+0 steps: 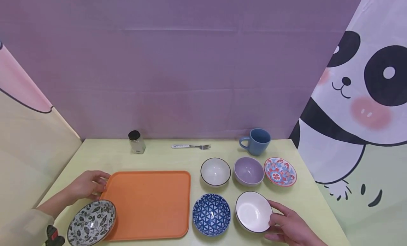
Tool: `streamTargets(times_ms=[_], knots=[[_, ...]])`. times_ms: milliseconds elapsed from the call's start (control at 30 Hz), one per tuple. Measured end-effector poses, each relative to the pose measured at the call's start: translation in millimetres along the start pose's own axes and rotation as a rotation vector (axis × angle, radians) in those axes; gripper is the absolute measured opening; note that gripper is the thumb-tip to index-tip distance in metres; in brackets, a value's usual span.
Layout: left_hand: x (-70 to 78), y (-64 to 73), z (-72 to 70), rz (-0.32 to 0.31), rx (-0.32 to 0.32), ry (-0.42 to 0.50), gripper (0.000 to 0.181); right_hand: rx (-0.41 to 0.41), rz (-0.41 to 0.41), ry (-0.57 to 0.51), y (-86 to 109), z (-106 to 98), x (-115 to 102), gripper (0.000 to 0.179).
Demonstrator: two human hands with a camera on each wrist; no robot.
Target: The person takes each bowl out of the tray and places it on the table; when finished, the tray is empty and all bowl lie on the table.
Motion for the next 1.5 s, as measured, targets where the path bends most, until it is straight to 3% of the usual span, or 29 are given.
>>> streamTargets(times_ms=[633, 900, 1100, 1333, 1500], knots=[[-0.1, 0.3, 0.1, -0.015, 0.002, -0.002, 0.045, 0.058, 0.028, 0.022, -2.5, 0, 4, 0.083], [-1.5, -0.2, 1.3, -0.008, 0.003, 0.005, 0.044, -0.032, 0.008, 0.029, 3.2, -2, 3, 0.084], [1.2, 1.8, 1.0, -0.009, 0.005, 0.003, 0.045, -0.025, -0.021, 0.157, 4.4, -5, -6, 0.078], [1.8, 1.8, 1.1, -0.015, 0.005, 0.000, 0.045, 0.098, -0.054, 0.318, 5.2, -1, -30, 0.065], [2.0, 2.4, 1.3, -0.017, 0.006, 0.003, 0.045, 0.170, -0.139, 0.412, 6.0, 11, -47, 0.064]])
Point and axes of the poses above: each hand's wrist, its own y-axis away from the middle knuckle, its own z-axis out of the palm, x = y × z, the point moved 1 cm from there along -y, towards the middle knuckle, and after that the axes turned 10 degrees about -y, right-handed, at the moved point
